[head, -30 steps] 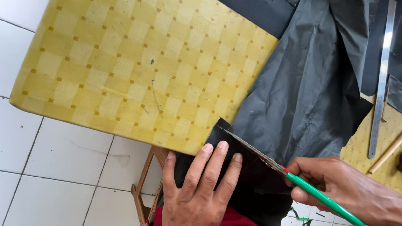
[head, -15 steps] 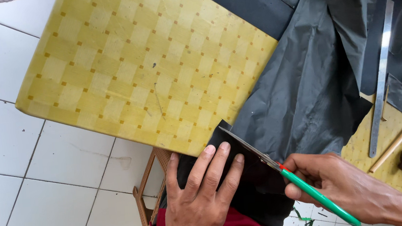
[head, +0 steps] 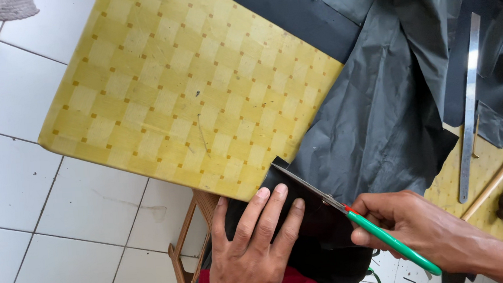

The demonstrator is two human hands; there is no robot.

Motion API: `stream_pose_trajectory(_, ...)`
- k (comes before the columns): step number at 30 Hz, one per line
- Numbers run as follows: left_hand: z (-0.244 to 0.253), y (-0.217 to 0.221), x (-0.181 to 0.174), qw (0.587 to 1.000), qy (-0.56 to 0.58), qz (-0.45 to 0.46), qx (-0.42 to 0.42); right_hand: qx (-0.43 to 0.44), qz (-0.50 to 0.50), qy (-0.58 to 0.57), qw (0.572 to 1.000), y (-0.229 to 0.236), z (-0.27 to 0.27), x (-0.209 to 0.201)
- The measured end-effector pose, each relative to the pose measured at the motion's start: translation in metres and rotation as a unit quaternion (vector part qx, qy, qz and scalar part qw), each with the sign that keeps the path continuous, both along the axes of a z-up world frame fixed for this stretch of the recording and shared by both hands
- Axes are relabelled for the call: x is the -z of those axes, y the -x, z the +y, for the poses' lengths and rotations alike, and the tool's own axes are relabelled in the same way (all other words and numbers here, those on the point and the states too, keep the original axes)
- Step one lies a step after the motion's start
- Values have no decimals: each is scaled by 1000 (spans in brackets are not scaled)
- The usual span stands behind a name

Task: The person measures and marks a large piece of black material with a ruler and pencil, then cuts it into smaller rectangular pieces using scissors. They apply glue to the edges of the cut pieces with a brush and press them together to form small pouches.

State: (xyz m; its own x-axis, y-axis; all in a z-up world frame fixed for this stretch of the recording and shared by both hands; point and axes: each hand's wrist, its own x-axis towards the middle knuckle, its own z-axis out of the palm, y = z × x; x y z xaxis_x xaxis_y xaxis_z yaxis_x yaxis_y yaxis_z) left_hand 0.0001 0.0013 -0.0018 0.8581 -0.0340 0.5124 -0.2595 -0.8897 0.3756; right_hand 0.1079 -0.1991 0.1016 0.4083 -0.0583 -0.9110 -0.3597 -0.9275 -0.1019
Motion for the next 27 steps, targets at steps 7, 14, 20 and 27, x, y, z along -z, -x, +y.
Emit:
stream_pose_trajectory(7, 4, -2, -2, 999, -22, -24, 20, 6, -20, -35, 999, 2, 3, -4)
stream_pose_trajectory(14, 15, 1, -8, 996, 29, -74, 50, -142, -90, -158, 973, 15, -20, -11)
stream_pose_trajectory(20, -3, 30, -35, 997, 27, -69, 31, 27, -143, -322, 935, 53, -44, -32)
stream_pose_trajectory(27, -68, -14, -92, 959, 9, -238, 157, 340, -262, -348, 834, 103, -93, 18)
